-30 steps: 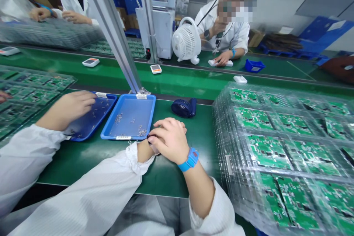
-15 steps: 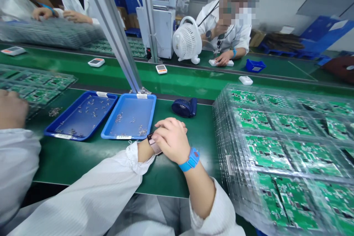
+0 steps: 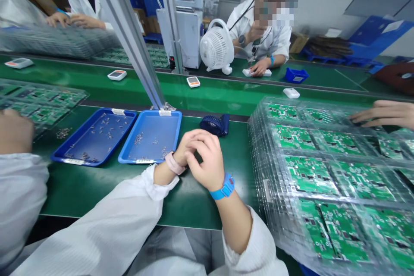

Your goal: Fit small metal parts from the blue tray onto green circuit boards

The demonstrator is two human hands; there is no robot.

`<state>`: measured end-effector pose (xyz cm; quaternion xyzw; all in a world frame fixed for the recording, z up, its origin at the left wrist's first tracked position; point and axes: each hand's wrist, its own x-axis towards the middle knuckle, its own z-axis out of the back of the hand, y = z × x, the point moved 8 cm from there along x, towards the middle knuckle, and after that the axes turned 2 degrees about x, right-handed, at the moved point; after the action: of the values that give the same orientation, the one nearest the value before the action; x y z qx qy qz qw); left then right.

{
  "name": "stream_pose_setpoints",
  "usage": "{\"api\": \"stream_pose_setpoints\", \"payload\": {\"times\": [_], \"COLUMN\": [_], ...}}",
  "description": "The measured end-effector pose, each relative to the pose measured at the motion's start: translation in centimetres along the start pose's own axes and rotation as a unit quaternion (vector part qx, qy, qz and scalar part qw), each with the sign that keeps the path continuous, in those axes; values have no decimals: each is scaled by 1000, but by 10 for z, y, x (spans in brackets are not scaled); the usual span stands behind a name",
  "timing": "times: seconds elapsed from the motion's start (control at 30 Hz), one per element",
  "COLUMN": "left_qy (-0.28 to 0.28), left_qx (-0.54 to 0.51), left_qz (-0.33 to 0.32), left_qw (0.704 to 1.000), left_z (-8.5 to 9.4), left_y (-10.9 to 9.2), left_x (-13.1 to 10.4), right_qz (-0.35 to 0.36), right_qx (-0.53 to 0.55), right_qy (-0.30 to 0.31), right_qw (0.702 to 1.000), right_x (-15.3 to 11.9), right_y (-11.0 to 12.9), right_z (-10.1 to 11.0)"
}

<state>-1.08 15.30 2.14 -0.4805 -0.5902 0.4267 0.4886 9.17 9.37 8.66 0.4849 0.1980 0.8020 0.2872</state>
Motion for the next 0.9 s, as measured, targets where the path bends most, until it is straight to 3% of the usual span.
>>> {"api": "stream_pose_setpoints", "payload": {"times": [0.1,0.2,0.27,0.4,0.57,0.9], "left_qy": [-37,-101,-127,-149,-133,-121], "left_qx": [-114,-316,-376,-394,-410,-424], "left_qz": [52,132,152,162,148,145], "left_qw": [991,934,905,892,890,886], "left_z": [4,15,19,21,19,18], "left_y": [5,12,12,8,-2,-11], "left_x": [9,11,10,9,11,9], "right_qz": [23,34,30,47,93,88], "right_qx": [-33,-72,-83,-75,-56,-104], "right_qy": [66,131,140,145,134,110], "right_qw": [997,988,986,986,985,985], "right_x": [-4,-11,-14,-19,-22,-21], "right_y": [4,6,6,11,23,20], "right_z": [-16,-39,-48,-57,-58,-56]}}
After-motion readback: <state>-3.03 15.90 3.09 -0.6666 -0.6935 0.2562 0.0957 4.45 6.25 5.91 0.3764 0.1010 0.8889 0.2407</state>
